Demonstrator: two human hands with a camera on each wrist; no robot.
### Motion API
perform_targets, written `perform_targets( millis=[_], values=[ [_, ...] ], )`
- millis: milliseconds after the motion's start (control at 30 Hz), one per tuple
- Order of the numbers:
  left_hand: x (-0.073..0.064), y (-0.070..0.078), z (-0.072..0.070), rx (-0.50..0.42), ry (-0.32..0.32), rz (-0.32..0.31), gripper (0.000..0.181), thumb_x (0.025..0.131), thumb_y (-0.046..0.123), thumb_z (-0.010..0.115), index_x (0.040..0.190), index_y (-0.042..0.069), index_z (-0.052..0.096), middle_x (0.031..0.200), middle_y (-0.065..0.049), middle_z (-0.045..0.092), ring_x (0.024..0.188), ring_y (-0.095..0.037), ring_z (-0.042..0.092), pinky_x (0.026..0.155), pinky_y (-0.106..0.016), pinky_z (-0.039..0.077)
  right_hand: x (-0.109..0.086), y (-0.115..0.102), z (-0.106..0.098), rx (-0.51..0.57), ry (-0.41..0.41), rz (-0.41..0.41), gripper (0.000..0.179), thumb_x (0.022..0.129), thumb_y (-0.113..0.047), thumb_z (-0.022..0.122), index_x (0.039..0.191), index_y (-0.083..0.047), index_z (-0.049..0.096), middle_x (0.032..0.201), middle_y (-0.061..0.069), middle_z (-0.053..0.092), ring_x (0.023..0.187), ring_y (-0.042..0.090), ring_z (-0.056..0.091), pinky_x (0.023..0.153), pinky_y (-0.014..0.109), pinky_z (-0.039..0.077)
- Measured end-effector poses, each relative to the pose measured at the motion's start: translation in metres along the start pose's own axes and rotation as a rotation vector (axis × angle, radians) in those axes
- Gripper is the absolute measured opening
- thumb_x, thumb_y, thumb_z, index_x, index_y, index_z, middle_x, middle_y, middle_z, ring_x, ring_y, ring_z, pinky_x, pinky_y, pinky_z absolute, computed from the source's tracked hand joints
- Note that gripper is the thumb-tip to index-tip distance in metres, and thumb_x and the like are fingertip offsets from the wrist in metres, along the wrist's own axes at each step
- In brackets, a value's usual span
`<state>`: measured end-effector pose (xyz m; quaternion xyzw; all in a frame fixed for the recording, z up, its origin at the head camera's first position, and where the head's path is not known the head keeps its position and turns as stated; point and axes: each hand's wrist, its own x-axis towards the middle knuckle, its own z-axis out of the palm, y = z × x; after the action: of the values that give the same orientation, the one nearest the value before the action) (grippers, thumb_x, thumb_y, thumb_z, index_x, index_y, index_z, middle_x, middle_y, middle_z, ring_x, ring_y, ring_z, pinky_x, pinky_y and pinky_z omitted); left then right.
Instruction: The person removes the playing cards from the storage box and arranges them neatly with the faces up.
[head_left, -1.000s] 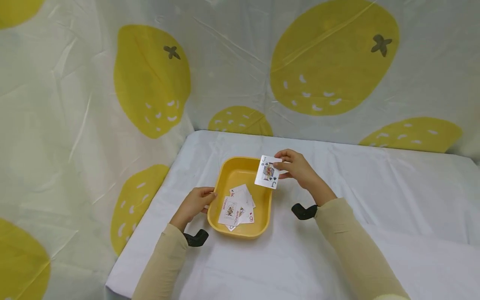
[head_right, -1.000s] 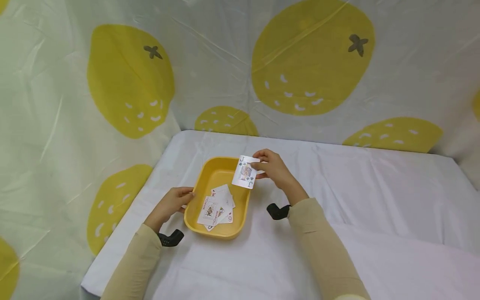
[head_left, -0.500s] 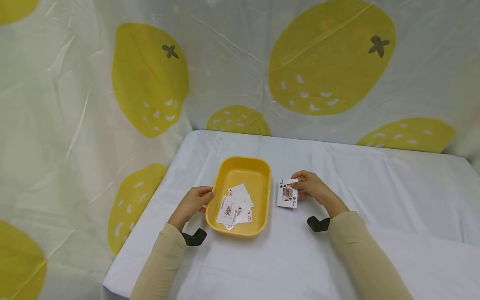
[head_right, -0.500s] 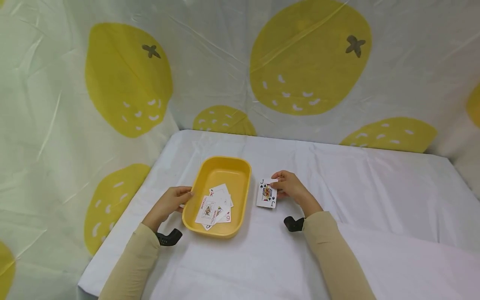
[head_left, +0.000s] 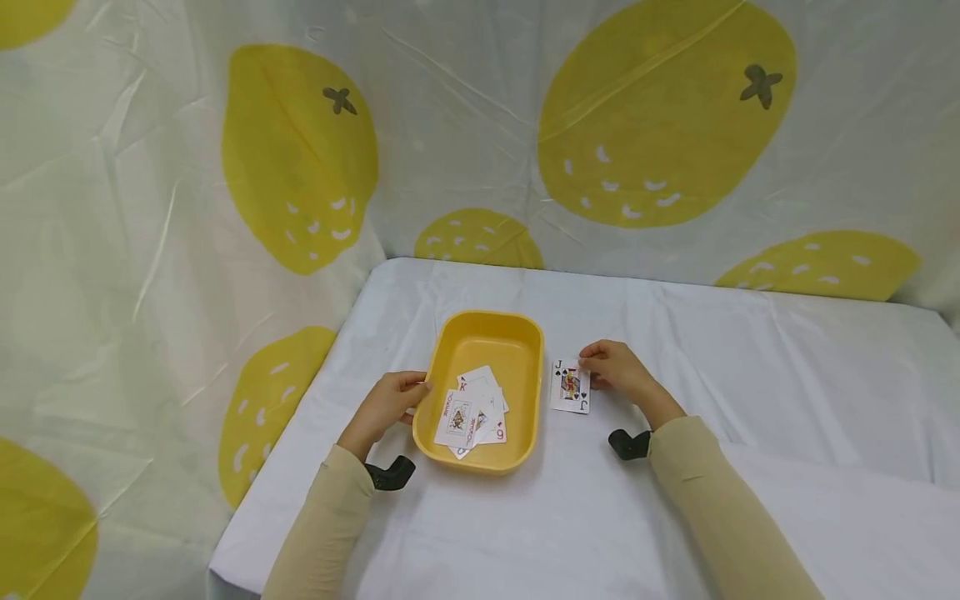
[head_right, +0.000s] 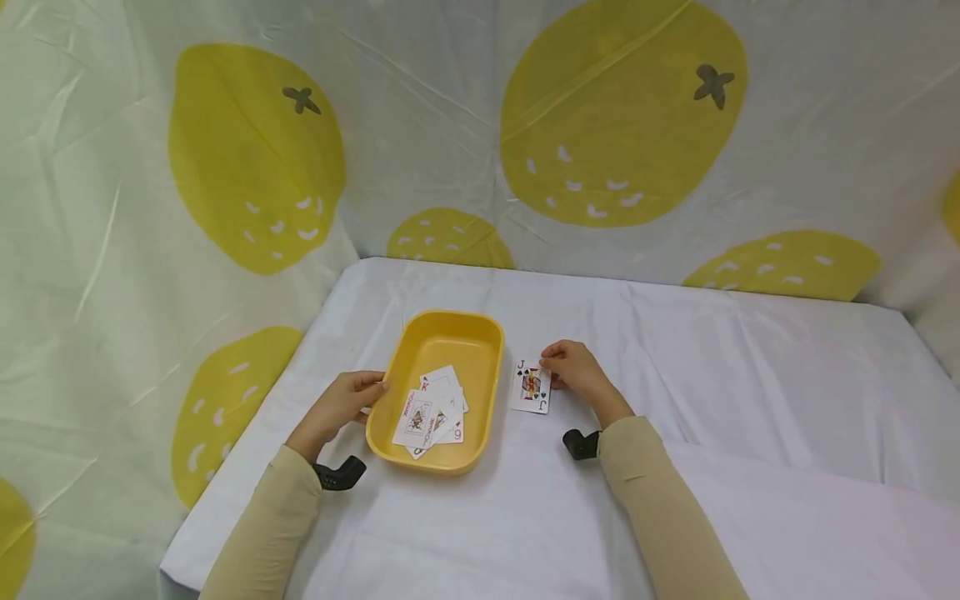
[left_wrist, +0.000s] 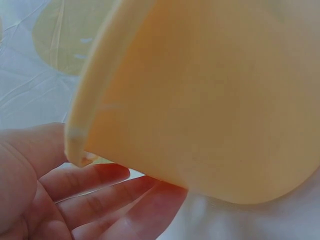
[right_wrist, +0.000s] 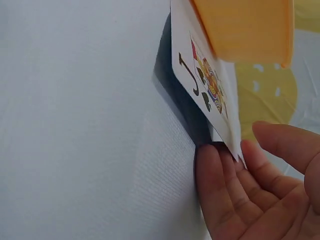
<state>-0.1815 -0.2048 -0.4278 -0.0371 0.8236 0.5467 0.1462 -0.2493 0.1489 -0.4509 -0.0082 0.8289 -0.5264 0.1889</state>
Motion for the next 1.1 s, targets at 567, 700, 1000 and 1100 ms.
perform_targets(
  millis=[567, 700, 1000, 1100],
  values=[
    [0.000, 0.000, 0.001, -0.003, 0.001, 0.002, 0.036, 0.089, 0.019, 0.056, 0.121, 0.001, 0.056, 0.101, -0.011, 0.063, 0.081, -0.020, 0.061, 0.058, -0.033, 0.054, -0.008, -0.025, -0.003, -0.094, 0.064, -0.133, 0.034, 0.092, -0.018, 0.051, 0.116, 0.006, 0.049, 0.114, 0.021, 0.052, 0.102, 0.031, 0.050, 0.080, 0.037, 0.049],
    [0.001, 0.000, 0.001, 0.003, 0.005, 0.000, 0.036, 0.089, 0.019, 0.056, 0.121, 0.001, 0.055, 0.102, -0.011, 0.063, 0.081, -0.020, 0.061, 0.058, -0.033, 0.054, -0.011, -0.051, 0.008, -0.091, 0.045, -0.230, 0.034, 0.092, -0.020, 0.053, 0.116, 0.005, 0.050, 0.113, 0.019, 0.054, 0.102, 0.032, 0.052, 0.079, 0.038, 0.050],
    [0.001, 0.000, 0.001, 0.010, 0.016, -0.010, 0.036, 0.089, 0.020, 0.057, 0.120, 0.002, 0.056, 0.102, -0.010, 0.063, 0.081, -0.020, 0.061, 0.058, -0.033, 0.053, -0.011, -0.108, 0.051, -0.172, 0.017, -0.373, 0.026, 0.090, -0.016, 0.056, 0.111, 0.000, 0.056, 0.105, 0.012, 0.059, 0.097, 0.026, 0.056, 0.082, 0.036, 0.048],
    [0.000, -0.001, 0.001, 0.003, 0.012, -0.007, 0.036, 0.089, 0.020, 0.057, 0.120, 0.002, 0.056, 0.102, -0.010, 0.063, 0.081, -0.020, 0.061, 0.058, -0.033, 0.053, -0.009, -0.122, 0.073, -0.264, -0.014, -0.399, 0.029, 0.089, -0.018, 0.057, 0.112, 0.000, 0.056, 0.106, 0.011, 0.059, 0.098, 0.026, 0.055, 0.084, 0.035, 0.047]
  ],
)
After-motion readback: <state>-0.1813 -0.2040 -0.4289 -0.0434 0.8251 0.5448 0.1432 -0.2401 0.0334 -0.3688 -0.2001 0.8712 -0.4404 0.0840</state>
